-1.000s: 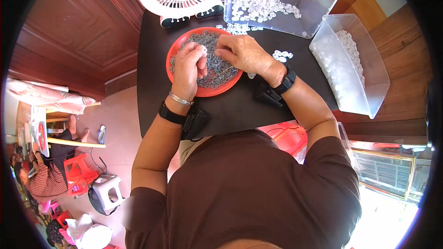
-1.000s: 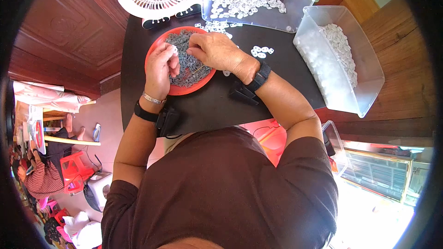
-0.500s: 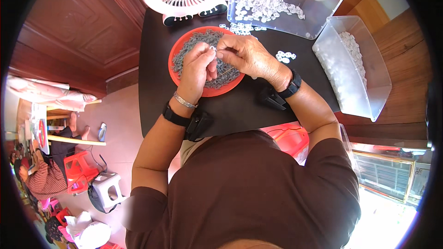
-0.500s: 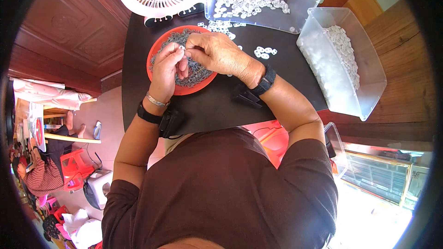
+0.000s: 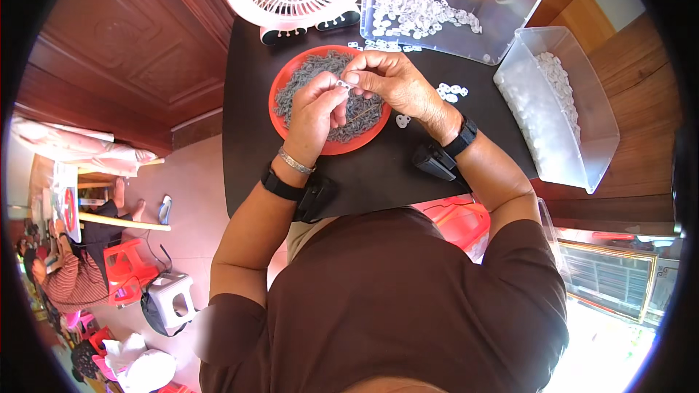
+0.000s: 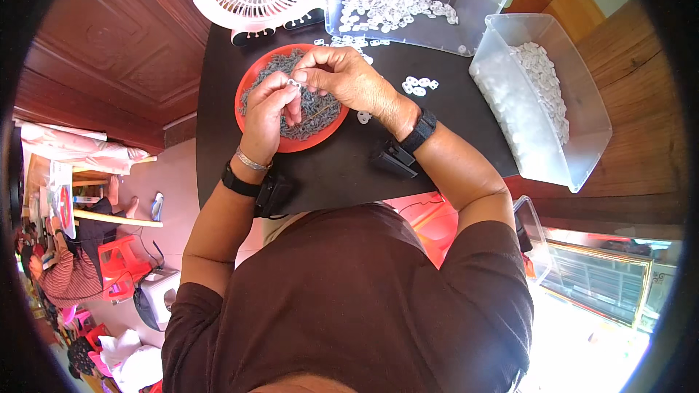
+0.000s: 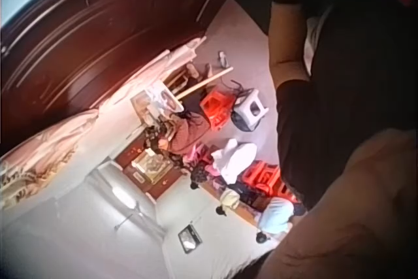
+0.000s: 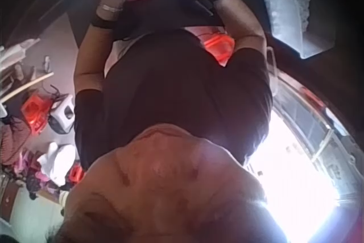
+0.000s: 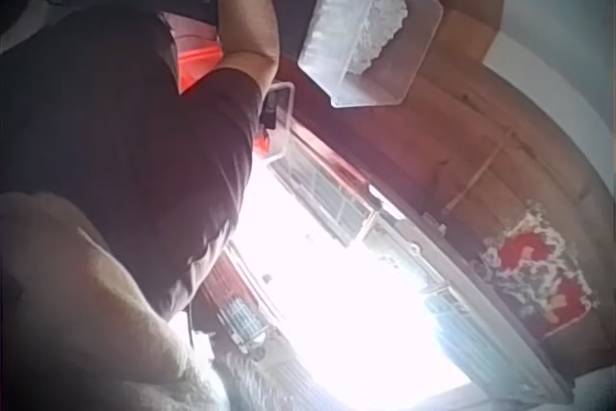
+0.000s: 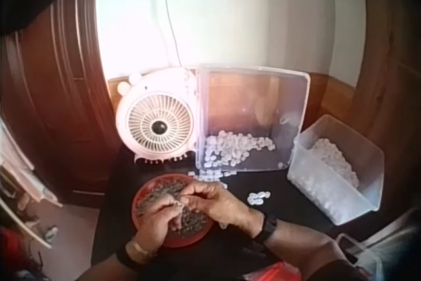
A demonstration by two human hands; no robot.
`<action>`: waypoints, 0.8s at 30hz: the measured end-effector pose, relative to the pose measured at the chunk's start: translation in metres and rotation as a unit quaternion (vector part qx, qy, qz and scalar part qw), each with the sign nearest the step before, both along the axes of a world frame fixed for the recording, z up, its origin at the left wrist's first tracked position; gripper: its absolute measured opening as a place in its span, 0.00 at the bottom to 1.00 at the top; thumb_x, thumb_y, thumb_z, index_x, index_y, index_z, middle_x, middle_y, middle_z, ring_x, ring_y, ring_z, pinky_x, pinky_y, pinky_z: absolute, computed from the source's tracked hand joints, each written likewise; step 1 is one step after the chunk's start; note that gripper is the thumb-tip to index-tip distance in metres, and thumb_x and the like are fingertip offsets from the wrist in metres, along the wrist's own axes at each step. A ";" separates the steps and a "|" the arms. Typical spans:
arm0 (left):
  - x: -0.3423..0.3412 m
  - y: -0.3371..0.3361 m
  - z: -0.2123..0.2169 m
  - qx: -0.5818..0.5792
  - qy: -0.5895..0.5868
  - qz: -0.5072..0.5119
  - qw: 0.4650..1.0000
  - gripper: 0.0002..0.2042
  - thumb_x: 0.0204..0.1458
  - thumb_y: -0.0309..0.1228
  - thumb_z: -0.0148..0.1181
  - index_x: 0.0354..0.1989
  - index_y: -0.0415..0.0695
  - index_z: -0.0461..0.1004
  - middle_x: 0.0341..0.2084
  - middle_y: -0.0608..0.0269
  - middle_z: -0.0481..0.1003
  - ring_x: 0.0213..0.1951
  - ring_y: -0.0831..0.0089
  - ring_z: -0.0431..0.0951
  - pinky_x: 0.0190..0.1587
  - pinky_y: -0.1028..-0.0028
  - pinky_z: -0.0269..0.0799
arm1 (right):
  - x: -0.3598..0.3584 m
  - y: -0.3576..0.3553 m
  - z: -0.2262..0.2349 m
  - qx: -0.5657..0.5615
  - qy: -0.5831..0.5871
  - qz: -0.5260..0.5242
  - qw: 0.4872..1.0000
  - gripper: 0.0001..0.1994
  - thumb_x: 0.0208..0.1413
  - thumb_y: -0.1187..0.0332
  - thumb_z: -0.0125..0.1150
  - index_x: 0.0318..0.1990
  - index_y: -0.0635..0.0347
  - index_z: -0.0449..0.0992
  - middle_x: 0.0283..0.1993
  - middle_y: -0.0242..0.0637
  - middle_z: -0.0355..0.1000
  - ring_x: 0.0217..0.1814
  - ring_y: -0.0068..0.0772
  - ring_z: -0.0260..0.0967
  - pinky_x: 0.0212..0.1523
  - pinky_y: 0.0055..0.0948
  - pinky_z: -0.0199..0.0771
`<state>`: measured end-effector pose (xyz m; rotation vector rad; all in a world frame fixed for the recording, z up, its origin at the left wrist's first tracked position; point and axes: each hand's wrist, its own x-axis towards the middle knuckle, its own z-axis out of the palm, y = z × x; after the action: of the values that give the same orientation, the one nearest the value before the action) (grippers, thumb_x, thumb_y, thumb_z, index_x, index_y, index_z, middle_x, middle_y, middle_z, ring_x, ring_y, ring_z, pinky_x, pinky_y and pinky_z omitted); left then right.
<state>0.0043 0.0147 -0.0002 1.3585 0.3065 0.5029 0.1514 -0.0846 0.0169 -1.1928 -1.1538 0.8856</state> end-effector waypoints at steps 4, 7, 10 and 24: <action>-0.001 -0.004 0.004 0.038 -0.005 0.004 0.999 0.07 0.53 0.30 0.51 0.25 0.42 0.68 0.15 0.70 0.66 0.16 0.84 0.64 0.18 0.83 0.58 | 0.002 0.000 -0.003 -0.011 -0.012 -0.001 1.000 0.06 0.58 0.70 0.55 0.36 0.63 0.74 0.29 0.26 0.69 0.30 0.15 0.61 0.33 0.18 0.65; -0.001 -0.004 0.004 0.059 -0.017 0.011 0.998 0.07 0.53 0.29 0.50 0.24 0.41 0.67 0.14 0.71 0.65 0.16 0.84 0.63 0.19 0.83 0.57 | 0.003 -0.002 0.001 -0.017 -0.004 -0.006 1.000 0.06 0.59 0.69 0.55 0.36 0.64 0.73 0.28 0.25 0.67 0.30 0.15 0.60 0.34 0.17 0.64; -0.002 -0.004 0.006 0.074 -0.010 0.012 0.997 0.07 0.53 0.28 0.50 0.24 0.41 0.67 0.14 0.71 0.64 0.16 0.84 0.62 0.19 0.82 0.57 | 0.005 -0.003 0.003 -0.026 -0.048 -0.019 0.998 0.06 0.58 0.70 0.54 0.36 0.64 0.72 0.28 0.25 0.66 0.30 0.15 0.60 0.35 0.18 0.64; -0.002 -0.007 0.002 0.109 0.003 0.008 0.994 0.07 0.53 0.26 0.50 0.23 0.40 0.66 0.13 0.72 0.63 0.15 0.86 0.61 0.18 0.81 0.57 | -0.003 -0.008 0.015 -0.033 -0.288 -0.053 0.956 0.07 0.57 0.68 0.55 0.31 0.63 0.71 0.24 0.33 0.65 0.28 0.20 0.60 0.32 0.23 0.65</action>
<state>0.0020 0.0075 0.0015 1.5711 0.2727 0.5588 0.1483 -0.0931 0.0320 -1.6135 -1.5109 0.5038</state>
